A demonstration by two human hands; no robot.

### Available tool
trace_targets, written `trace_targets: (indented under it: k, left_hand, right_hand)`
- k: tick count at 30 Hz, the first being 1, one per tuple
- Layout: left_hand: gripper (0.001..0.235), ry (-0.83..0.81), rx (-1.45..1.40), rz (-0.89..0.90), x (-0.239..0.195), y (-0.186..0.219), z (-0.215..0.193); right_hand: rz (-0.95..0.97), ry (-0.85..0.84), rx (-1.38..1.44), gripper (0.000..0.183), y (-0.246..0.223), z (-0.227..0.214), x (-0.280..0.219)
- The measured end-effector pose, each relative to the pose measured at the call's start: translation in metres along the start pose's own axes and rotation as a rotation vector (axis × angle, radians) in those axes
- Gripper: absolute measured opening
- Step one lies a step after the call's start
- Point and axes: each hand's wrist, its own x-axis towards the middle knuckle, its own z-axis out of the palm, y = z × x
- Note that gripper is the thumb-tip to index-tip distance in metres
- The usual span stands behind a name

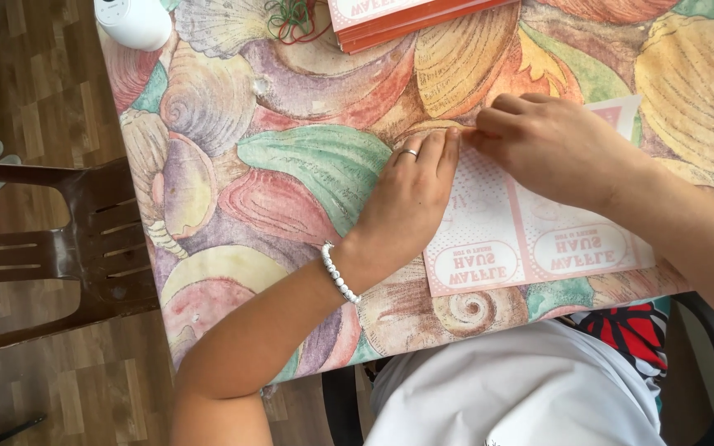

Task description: Folding flat paper sheets into waffle bags at a table

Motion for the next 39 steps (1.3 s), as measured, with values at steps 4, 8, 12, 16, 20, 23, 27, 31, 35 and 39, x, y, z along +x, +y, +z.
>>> trace_targets:
  k: [4,8,12,16,20,23,27,31,35,39]
  left_hand:
    - [0.038,0.001,0.017,-0.053,-0.001,0.006,-0.004]
    - [0.045,-0.034,0.033,-0.064,-0.003,0.006,-0.004]
    - [0.047,-0.001,0.055,-0.053,-0.002,0.004,-0.003]
    - [0.047,-0.012,-0.032,-0.079,0.002,0.001,-0.006]
    - [0.05,-0.046,0.071,-0.088,0.008,0.007,-0.007]
    - [0.045,-0.064,0.053,-0.095,0.009,0.01,-0.006]
    - [0.036,0.009,0.075,-0.061,0.013,0.009,-0.009]
    - [0.052,-0.05,0.142,-0.056,0.014,0.012,-0.004]
    - [0.046,-0.043,0.112,-0.083,0.022,0.016,-0.004]
    - [0.038,-0.035,0.19,-0.109,0.025,0.023,-0.006]
  right_hand:
    - [0.032,0.058,-0.04,0.01,0.004,0.004,-0.014]
    - [0.032,0.06,-0.022,0.01,0.004,0.005,-0.014]
    - [0.021,-0.088,-0.034,0.042,0.004,-0.004,-0.008]
    - [-0.004,-0.054,-0.05,0.034,0.006,-0.002,-0.007]
    - [-0.03,0.02,-0.048,0.018,0.014,-0.001,-0.017]
    - [-0.007,-0.014,-0.06,0.015,0.018,0.0,-0.028]
    - [0.03,0.006,-0.067,0.022,0.019,0.011,-0.034]
    - [0.076,-0.047,-0.109,0.036,0.014,0.008,-0.031]
    - [0.065,-0.055,-0.146,0.025,0.017,0.007,-0.032]
    - [0.062,-0.046,-0.032,0.02,0.029,0.008,-0.05]
